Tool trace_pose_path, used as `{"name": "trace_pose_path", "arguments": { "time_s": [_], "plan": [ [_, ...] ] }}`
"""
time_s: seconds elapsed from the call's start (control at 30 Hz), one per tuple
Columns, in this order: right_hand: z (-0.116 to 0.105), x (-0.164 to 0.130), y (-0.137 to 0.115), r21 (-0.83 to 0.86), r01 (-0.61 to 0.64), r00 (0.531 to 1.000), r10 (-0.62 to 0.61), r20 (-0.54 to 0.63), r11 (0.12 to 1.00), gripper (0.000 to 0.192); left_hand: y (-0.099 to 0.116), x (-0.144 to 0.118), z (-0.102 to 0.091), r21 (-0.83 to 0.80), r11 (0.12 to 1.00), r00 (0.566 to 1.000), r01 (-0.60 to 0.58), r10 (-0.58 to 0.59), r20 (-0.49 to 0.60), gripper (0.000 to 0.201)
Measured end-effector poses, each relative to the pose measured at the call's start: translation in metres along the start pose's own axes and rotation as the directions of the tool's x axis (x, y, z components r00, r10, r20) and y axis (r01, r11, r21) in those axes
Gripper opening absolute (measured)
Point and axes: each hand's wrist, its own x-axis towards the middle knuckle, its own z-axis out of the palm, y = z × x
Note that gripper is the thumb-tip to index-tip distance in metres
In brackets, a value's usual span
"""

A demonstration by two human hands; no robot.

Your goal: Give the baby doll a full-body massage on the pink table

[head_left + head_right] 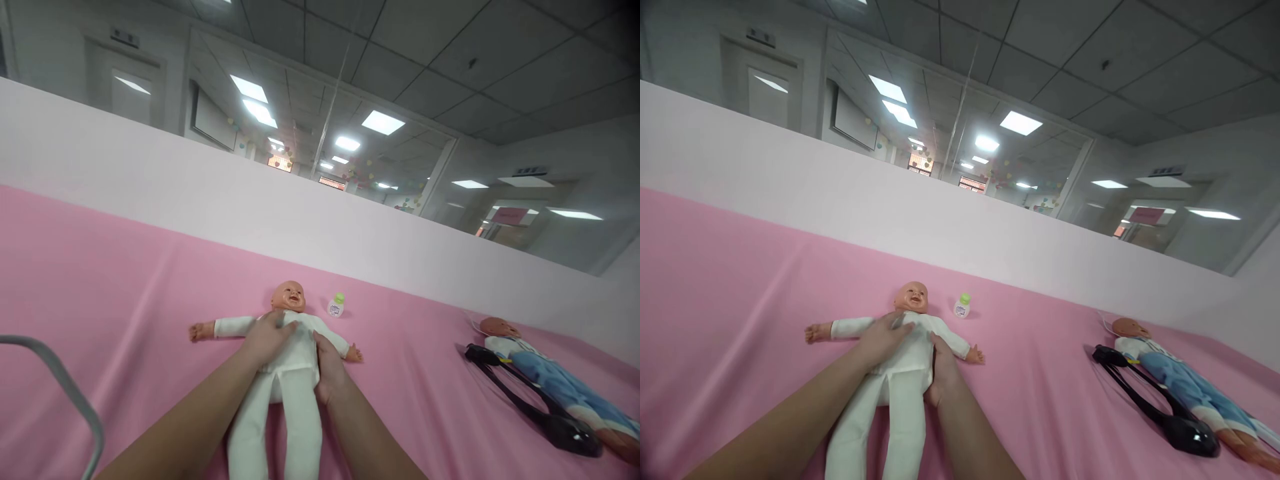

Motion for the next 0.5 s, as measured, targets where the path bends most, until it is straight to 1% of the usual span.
{"name": "trace_pose_path", "arguments": {
  "time_s": [0.07, 0.1, 0.17, 0.23, 0.3, 0.37, 0.43, 0.5],
  "plan": [
    [-0.001, 0.008, -0.002, -0.011, -0.041, 0.999, 0.041, 0.035, 0.999, 0.050, -0.003, 0.004, -0.007, -0.230, 0.969, 0.996, 0.091, -0.092, 0.005, 0.053],
    [-0.001, 0.012, -0.003, -0.027, -0.038, 0.998, 0.039, 0.041, 0.999, 0.052, -0.005, 0.006, -0.009, -0.353, 0.925, 0.990, 0.141, -0.142, 0.023, 0.050],
    [0.000, 0.016, -0.006, -0.073, 0.027, 0.999, -0.025, 0.027, 0.997, 0.052, -0.006, 0.008, -0.014, -0.570, 0.789, 0.972, 0.231, -0.216, 0.094, 0.045],
    [0.003, 0.019, -0.010, -0.141, 0.141, 0.990, -0.144, -0.006, 0.980, 0.053, -0.005, 0.007, -0.016, -0.705, 0.632, 0.944, 0.322, -0.267, 0.192, 0.042],
    [0.010, 0.019, -0.014, -0.219, 0.252, 0.966, -0.259, -0.001, 0.943, 0.056, -0.001, 0.005, -0.018, -0.772, 0.496, 0.914, 0.398, -0.283, 0.289, 0.040],
    [0.019, 0.017, -0.018, -0.286, 0.332, 0.942, -0.333, 0.049, 0.899, 0.061, 0.005, 0.004, -0.019, -0.796, 0.397, 0.886, 0.458, -0.280, 0.370, 0.039],
    [0.030, 0.013, -0.021, -0.348, 0.378, 0.925, -0.363, 0.109, 0.858, 0.066, 0.011, 0.004, -0.020, -0.808, 0.319, 0.866, 0.496, -0.251, 0.432, 0.045],
    [0.041, 0.010, -0.023, -0.417, 0.403, 0.915, -0.369, 0.163, 0.815, 0.070, 0.016, 0.007, -0.020, -0.820, 0.259, 0.858, 0.510, -0.220, 0.464, 0.054]
  ]
}}
